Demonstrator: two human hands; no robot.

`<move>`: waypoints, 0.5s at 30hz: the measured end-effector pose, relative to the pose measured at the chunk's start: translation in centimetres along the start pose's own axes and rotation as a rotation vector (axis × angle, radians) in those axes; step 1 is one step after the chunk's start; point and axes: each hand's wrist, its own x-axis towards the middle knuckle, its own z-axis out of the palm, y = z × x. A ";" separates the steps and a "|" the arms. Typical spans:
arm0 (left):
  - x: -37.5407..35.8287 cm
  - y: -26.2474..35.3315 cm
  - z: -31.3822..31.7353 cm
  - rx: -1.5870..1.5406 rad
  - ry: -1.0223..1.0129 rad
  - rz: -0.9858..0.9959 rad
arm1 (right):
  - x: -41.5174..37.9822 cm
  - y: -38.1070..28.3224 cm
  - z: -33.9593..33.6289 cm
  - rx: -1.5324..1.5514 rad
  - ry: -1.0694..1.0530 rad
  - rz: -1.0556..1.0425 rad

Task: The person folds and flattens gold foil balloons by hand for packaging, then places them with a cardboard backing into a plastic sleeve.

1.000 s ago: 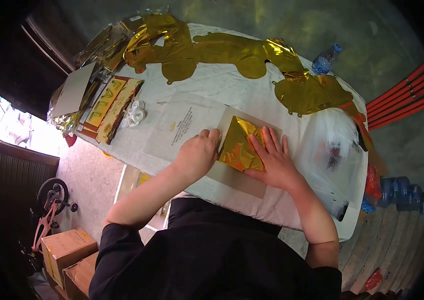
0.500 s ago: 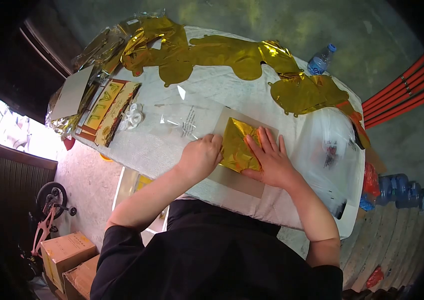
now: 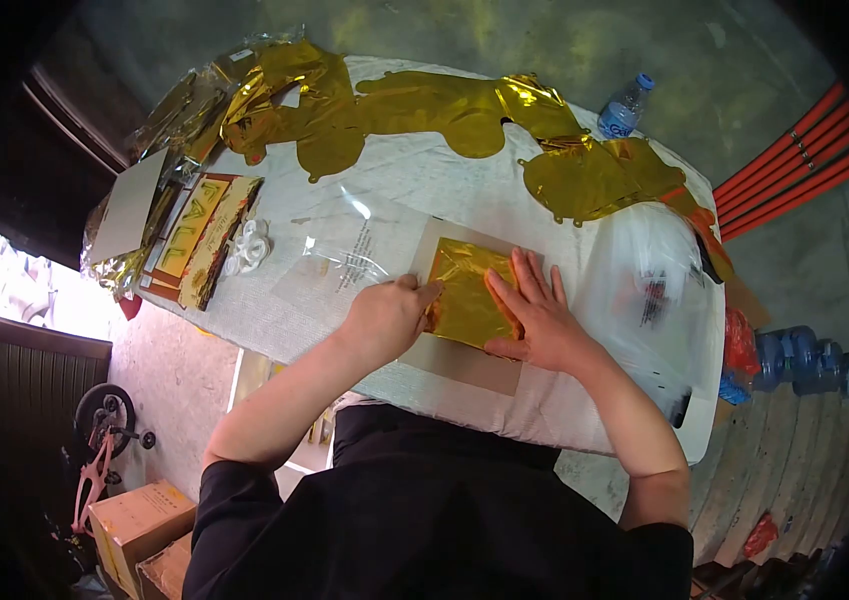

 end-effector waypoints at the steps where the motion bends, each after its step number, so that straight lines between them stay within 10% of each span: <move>1: 0.0 0.0 0.0 -0.002 -0.001 0.000 | -0.2 -0.3 -0.4 -0.043 -0.029 0.029; 15: -0.1 1.1 0.4 0.085 0.221 -0.035 | 0.0 -0.6 -0.3 -0.138 -0.078 0.090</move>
